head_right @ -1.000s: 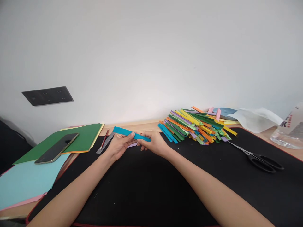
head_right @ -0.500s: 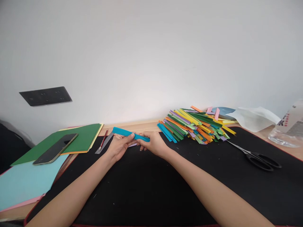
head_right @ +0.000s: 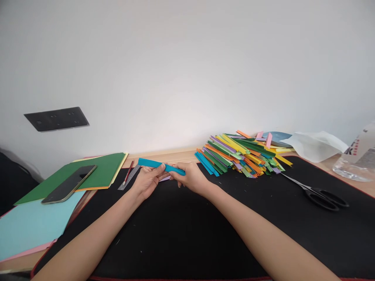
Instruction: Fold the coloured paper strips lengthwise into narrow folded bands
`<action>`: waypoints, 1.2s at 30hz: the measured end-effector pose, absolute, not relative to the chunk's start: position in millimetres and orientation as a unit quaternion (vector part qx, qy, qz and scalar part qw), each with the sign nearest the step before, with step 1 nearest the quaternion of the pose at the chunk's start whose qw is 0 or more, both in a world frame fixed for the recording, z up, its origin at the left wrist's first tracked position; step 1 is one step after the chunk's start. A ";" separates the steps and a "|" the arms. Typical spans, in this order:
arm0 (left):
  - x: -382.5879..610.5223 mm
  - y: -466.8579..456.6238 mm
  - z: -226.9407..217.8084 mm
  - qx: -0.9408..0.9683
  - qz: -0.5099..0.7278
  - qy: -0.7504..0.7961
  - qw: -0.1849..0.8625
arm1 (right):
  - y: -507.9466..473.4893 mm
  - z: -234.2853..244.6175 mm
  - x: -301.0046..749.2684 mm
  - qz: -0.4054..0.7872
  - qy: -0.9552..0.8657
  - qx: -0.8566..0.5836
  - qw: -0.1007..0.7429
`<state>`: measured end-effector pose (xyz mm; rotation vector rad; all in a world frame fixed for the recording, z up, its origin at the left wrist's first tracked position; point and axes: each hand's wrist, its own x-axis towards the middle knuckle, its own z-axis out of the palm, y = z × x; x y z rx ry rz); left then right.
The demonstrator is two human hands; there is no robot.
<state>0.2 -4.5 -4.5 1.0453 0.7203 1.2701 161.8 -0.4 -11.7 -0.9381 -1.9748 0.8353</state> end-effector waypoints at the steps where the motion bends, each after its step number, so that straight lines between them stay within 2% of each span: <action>1: -0.2 -4.0 -5.4 0.454 0.552 0.314 0.625 | -0.3 -12.4 161.9 0.330 -0.778 -0.366 0.389; 13: 1.3 -4.8 -8.3 0.448 0.552 0.317 0.628 | 1.1 -14.9 161.6 0.319 -0.786 -0.358 0.390; 23: 3.4 -3.7 -4.5 0.434 0.588 0.347 0.587 | 1.7 -13.3 162.4 0.289 -0.801 -0.357 0.385; 28: 0.0 -2.2 -3.1 0.420 0.610 0.342 0.578 | 6.1 -18.6 162.6 0.317 -0.788 -0.358 0.389; 36: 2.3 -6.3 -1.5 0.450 0.571 0.340 0.596 | 2.8 -17.0 161.8 0.355 -0.784 -0.342 0.378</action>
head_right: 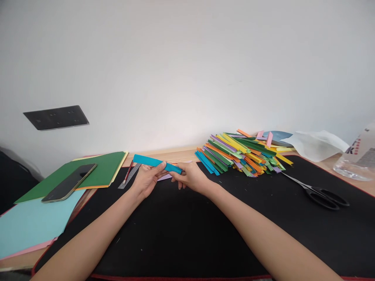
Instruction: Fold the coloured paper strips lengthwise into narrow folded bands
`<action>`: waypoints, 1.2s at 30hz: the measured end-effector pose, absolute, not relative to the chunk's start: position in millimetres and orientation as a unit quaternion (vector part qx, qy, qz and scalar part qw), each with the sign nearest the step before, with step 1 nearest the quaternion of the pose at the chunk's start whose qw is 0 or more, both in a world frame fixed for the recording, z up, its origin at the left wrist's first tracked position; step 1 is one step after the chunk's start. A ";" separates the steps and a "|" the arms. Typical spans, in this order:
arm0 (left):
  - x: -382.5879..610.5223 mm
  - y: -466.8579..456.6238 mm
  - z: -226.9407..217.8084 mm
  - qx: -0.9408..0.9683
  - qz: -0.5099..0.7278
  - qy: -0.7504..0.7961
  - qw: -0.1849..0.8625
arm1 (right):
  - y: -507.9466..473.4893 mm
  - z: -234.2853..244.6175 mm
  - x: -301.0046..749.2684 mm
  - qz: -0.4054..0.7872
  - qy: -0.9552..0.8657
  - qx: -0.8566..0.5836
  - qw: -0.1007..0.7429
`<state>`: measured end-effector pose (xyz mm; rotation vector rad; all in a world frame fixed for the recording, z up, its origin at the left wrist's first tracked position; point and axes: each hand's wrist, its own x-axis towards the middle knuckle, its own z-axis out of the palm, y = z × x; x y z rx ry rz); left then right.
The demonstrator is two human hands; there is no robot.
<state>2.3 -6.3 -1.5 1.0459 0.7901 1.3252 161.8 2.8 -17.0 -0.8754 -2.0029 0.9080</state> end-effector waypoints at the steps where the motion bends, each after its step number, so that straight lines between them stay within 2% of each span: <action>1: 2.1 -5.8 -2.2 0.449 0.570 0.344 0.596 | 2.5 -17.0 162.0 0.354 -0.786 -0.339 0.377; 23: 1.6 -5.6 -5.8 0.446 0.571 0.342 0.599 | 2.4 -19.1 161.4 0.403 -0.770 -0.326 0.372; 36: 5.7 -6.9 -2.5 0.443 0.605 0.351 0.561 | -3.6 -3.6 158.1 0.455 -0.729 -0.349 0.374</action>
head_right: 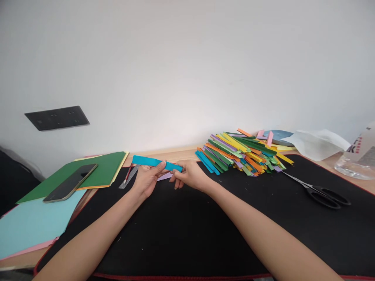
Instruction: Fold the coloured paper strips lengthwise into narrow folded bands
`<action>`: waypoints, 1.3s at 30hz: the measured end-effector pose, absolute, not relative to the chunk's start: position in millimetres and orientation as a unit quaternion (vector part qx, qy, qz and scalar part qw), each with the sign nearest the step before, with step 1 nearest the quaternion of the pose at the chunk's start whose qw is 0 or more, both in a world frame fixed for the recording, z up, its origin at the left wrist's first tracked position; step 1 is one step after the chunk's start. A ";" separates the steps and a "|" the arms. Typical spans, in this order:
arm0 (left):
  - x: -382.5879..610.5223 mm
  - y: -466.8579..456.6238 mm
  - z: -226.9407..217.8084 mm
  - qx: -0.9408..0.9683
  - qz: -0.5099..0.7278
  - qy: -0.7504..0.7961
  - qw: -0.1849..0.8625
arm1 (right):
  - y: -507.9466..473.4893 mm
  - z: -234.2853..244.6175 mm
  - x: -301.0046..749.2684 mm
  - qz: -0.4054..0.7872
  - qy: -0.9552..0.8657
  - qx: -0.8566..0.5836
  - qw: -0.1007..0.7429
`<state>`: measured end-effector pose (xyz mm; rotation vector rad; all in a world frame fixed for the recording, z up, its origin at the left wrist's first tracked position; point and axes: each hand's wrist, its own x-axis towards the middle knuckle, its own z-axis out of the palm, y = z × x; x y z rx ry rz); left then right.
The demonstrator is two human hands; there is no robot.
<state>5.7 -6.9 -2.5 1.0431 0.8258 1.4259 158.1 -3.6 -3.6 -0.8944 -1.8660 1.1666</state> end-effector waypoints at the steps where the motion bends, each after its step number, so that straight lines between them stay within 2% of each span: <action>1: 4.6 -5.3 -3.0 0.442 0.611 0.351 0.555 | -3.1 -3.4 159.7 0.461 -0.725 -0.349 0.374; 9: -8.4 3.5 6.8 0.405 0.659 0.376 0.510 | 14.2 -11.5 178.6 0.435 -0.703 -0.367 0.426; 14: 2.1 -7.9 8.3 0.411 0.624 0.381 0.544 | 15.8 -15.9 173.2 0.408 -0.698 -0.357 0.468; 20: 2.5 -4.4 -7.3 0.476 0.565 0.372 0.562 | 8.8 -9.0 168.4 0.460 -0.705 -0.347 0.412; 25: -5.0 1.7 1.1 0.484 0.585 0.368 0.536 | 11.5 -2.0 180.4 0.492 -0.710 -0.335 0.377; 31: -9.2 2.8 10.9 0.466 0.617 0.356 0.525 | 12.0 3.9 190.0 0.462 -0.756 -0.327 0.330; 39: -18.5 5.3 21.4 0.462 0.626 0.351 0.521 | 12.5 5.2 191.3 0.462 -0.751 -0.331 0.337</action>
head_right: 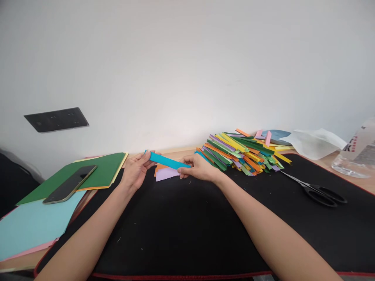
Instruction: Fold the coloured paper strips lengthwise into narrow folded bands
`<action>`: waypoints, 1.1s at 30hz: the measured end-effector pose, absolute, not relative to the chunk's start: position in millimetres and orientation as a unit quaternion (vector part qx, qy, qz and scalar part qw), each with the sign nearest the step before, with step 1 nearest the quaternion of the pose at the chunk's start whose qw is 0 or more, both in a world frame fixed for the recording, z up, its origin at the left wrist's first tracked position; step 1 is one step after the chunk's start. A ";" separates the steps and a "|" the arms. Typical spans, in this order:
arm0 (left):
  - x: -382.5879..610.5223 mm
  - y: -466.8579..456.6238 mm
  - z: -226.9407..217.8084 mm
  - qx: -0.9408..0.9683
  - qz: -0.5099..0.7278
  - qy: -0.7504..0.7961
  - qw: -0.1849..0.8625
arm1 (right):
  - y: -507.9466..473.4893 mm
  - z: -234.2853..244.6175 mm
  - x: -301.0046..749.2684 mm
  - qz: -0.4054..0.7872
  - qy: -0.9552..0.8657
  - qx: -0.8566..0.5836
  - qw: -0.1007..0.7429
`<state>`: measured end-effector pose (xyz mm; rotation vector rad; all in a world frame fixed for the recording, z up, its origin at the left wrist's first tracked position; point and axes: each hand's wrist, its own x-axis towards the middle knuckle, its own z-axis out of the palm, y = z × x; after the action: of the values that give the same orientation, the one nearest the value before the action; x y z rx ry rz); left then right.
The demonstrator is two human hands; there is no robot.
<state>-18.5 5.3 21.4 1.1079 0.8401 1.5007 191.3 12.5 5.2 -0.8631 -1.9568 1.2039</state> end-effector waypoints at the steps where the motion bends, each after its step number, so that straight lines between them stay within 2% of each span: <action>1: -18.4 4.8 22.2 0.466 0.624 0.349 0.521 | 12.8 4.8 191.5 0.461 -0.749 -0.334 0.340; 12: -3.2 -6.8 14.1 0.515 0.552 0.332 0.565 | 8.0 3.5 184.7 0.494 -0.767 -0.294 0.284; 23: -0.5 -8.1 8.2 0.504 0.552 0.343 0.569 | 10.3 -0.5 180.2 0.413 -0.774 -0.330 0.348; 33: -0.5 -6.4 1.9 0.538 0.544 0.338 0.549 | 7.1 -0.6 177.0 0.436 -0.759 -0.341 0.344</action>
<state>-0.5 -6.4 1.9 1.2747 0.7996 1.2874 177.0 7.1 -0.6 -0.8871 -1.9709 1.1322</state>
